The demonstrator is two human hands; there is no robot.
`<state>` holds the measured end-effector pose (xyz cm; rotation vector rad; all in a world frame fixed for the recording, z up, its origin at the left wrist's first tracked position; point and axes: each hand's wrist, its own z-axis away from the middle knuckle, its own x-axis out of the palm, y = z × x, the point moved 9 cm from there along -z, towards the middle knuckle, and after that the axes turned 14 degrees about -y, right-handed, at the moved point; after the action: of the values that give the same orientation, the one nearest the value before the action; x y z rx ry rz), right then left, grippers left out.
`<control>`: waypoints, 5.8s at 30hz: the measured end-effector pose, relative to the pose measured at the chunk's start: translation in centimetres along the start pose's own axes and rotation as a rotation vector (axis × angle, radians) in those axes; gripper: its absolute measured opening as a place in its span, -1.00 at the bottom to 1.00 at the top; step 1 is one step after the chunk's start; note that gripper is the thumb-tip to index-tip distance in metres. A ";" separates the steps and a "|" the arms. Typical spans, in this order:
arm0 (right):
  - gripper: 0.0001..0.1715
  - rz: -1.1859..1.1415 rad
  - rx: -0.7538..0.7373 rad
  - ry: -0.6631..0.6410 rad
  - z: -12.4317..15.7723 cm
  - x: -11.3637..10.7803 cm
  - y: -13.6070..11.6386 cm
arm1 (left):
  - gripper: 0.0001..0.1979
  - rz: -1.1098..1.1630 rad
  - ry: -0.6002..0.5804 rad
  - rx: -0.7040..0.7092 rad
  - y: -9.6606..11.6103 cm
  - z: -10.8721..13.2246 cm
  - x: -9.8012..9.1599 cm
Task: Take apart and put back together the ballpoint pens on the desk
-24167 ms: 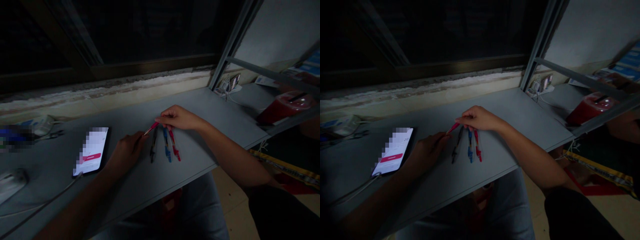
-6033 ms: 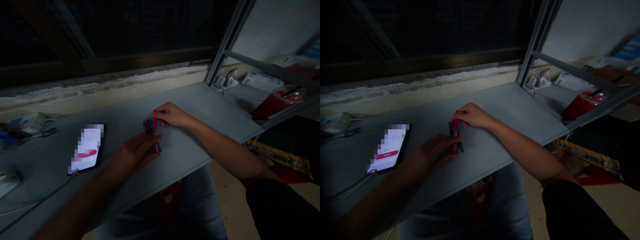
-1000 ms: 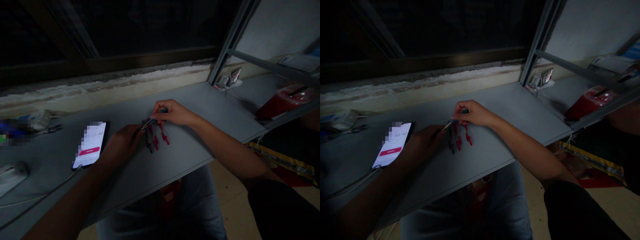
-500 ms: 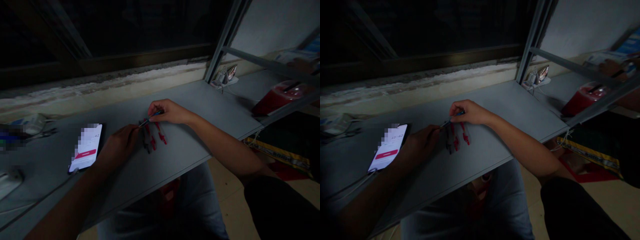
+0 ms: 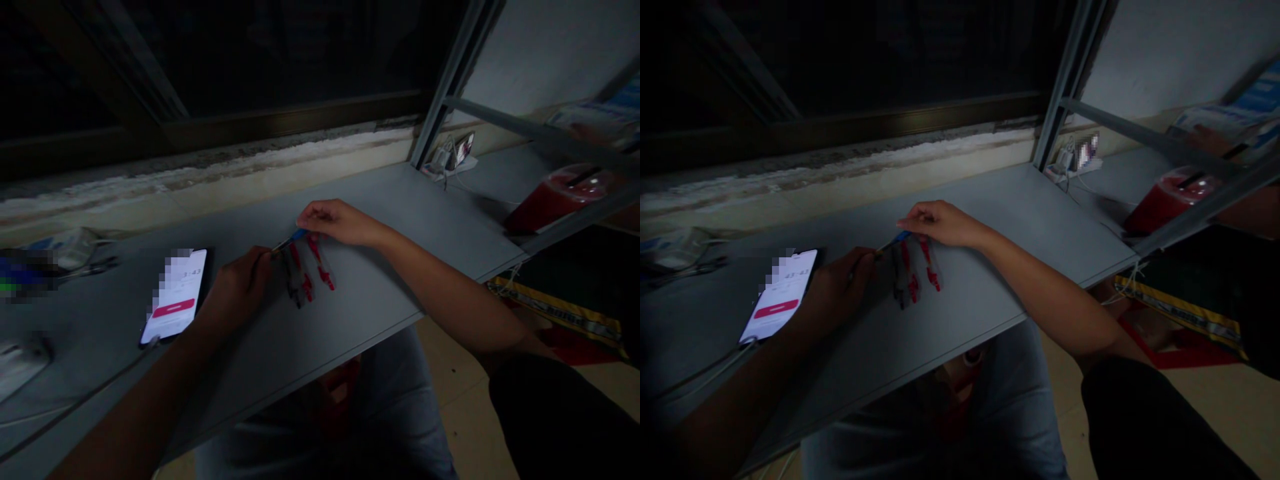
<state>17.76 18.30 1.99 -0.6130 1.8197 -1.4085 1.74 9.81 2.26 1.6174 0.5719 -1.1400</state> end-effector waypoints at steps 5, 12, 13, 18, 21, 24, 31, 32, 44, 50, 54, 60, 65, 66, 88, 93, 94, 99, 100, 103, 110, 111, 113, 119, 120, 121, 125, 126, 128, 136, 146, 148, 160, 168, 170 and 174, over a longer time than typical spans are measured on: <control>-0.88 -0.067 0.008 -0.003 0.0 0.0 0.2 | -0.64 -0.009 -0.013 0.003 -0.4 -0.2 0.1; -0.80 -0.173 -0.044 0.042 0.5 -0.4 -1.2 | -0.63 0.048 -0.087 0.000 -0.5 -0.6 0.9; -0.79 -0.183 -0.046 0.061 0.6 -0.5 -1.3 | -0.63 0.055 -0.091 0.006 -0.4 -0.5 0.9; -0.82 -0.201 -0.053 0.146 0.7 -1.1 -1.3 | -0.62 0.075 -0.104 0.028 0.0 -0.4 1.1; -0.86 -0.208 -0.043 0.175 0.7 -1.4 -1.1 | -0.63 0.085 -0.106 0.023 0.1 -0.4 1.1; -0.86 -0.206 -0.055 0.191 0.8 -1.5 -1.0 | -0.64 0.089 -0.108 0.025 0.2 -0.4 1.0; -0.77 -0.153 -0.024 -0.013 0.1 0.8 -0.5 | -0.65 0.086 -0.094 0.056 0.6 -0.2 1.2; -0.78 -0.122 -0.002 -0.027 0.1 1.1 -0.4 | -0.65 0.078 -0.099 0.059 0.6 -0.2 1.3; -0.60 0.119 0.054 -0.017 0.7 0.1 -1.2 | -0.65 0.030 -0.067 -0.010 -0.5 -0.2 0.7; -0.55 0.209 -0.008 -0.009 1.0 -0.3 -2.1 | -0.63 0.038 -0.058 -0.019 -0.6 -0.3 0.8; -0.53 0.289 0.073 -0.057 1.1 -0.2 -1.6 | -0.63 0.032 -0.061 -0.003 -0.3 -0.2 0.8; -0.67 0.216 0.024 -0.163 1.1 0.7 -1.6 | -0.62 0.030 -0.050 0.018 0.3 -0.1 0.6; -0.65 0.452 0.048 -0.237 1.2 1.7 -1.9 | -0.61 0.025 -0.049 0.036 0.5 -0.1 0.6; -0.60 0.494 0.061 -0.243 1.2 1.9 -2.0 | -0.61 0.012 -0.043 0.037 0.4 -0.1 0.5; -0.38 0.062 0.084 0.018 0.1 1.9 -0.1 | -0.82 0.112 -0.233 0.432 5.2 1.8 2.7; -0.39 0.065 0.089 -0.021 0.2 2.4 -0.2 | -0.80 0.136 -0.255 0.410 5.6 1.8 2.9; -0.40 0.081 0.103 -0.031 0.2 2.5 -0.1 | -0.81 0.134 -0.252 0.408 5.7 1.8 2.9; -0.36 0.195 0.219 -0.152 0.6 3.3 -0.1 | -0.77 0.105 -0.260 0.415 5.8 2.0 3.4; -0.36 0.211 0.230 -0.175 0.6 3.5 -0.2 | -0.75 0.104 -0.265 0.420 5.8 2.1 3.5; -0.37 0.248 0.243 -0.222 0.7 3.9 -0.6 | -0.78 0.083 -0.268 0.431 6.0 2.3 3.7; -0.37 0.277 0.235 -0.229 0.7 3.9 -0.5 | -0.81 0.030 -0.266 0.453 6.5 2.5 3.6; -0.37 0.276 0.235 -0.231 0.7 4.0 -0.5 | -0.81 0.020 -0.263 0.458 6.6 2.5 3.6; -0.37 0.266 0.237 -0.232 0.7 4.0 -0.3 | -0.81 0.012 -0.253 0.461 6.5 2.5 3.7; -0.34 0.270 0.216 -0.234 0.7 4.0 -0.4 | -0.83 0.007 -0.243 0.464 6.6 2.6 3.8; -0.35 0.273 0.211 -0.232 0.7 4.0 -0.5 | -0.84 0.002 -0.236 0.461 6.7 2.6 3.8; -0.35 0.272 0.205 -0.228 0.7 4.0 -0.6 | -0.83 -0.004 -0.227 0.461 6.7 2.6 3.6; -0.40 0.236 0.176 -0.189 0.8 3.6 -1.0 | -0.83 -0.023 -0.199 0.490 7.1 2.6 3.1; -0.40 0.228 0.169 -0.180 0.8 3.6 -1.1 | -0.84 -0.024 -0.193 0.497 7.2 2.7 2.9; -0.41 0.220 0.157 -0.181 0.8 3.6 -1.3 | -0.86 -0.016 -0.186 0.503 7.2 2.7 2.8; -0.46 0.215 0.168 -0.212 0.7 4.0 -1.0 | -0.83 -0.007 -0.197 0.465 6.9 2.6 3.2; -0.43 0.245 0.227 -0.121 0.8 2.6 -0.5 | -0.64 0.029 -0.194 0.476 7.2 2.8 2.9; -0.41 0.364 0.278 -0.086 0.8 2.0 -0.1 | -0.61 0.019 -0.179 0.431 6.8 2.6 2.8; -0.71 0.674 0.151 -0.111 0.9 2.5 -1.4 | -0.71 -0.239 -0.156 0.348 5.0 1.3 4.2; -0.78 0.712 0.156 -0.269 0.9 4.4 -1.6 | -0.91 -0.194 -0.169 -0.015 3.0 0.5 3.7; -0.81 0.708 0.164 -0.278 0.8 4.4 -1.4 | -0.87 -0.207 -0.180 -0.121 2.2 0.5 3.6; -0.86 0.684 0.153 -0.320 0.9 4.7 -1.2 | -0.79 -0.288 -0.192 -0.183 2.2 0.7 3.5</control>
<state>15.47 13.92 1.82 -0.0974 1.4471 -0.9086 4.76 7.82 0.19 1.2802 0.7760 -1.3932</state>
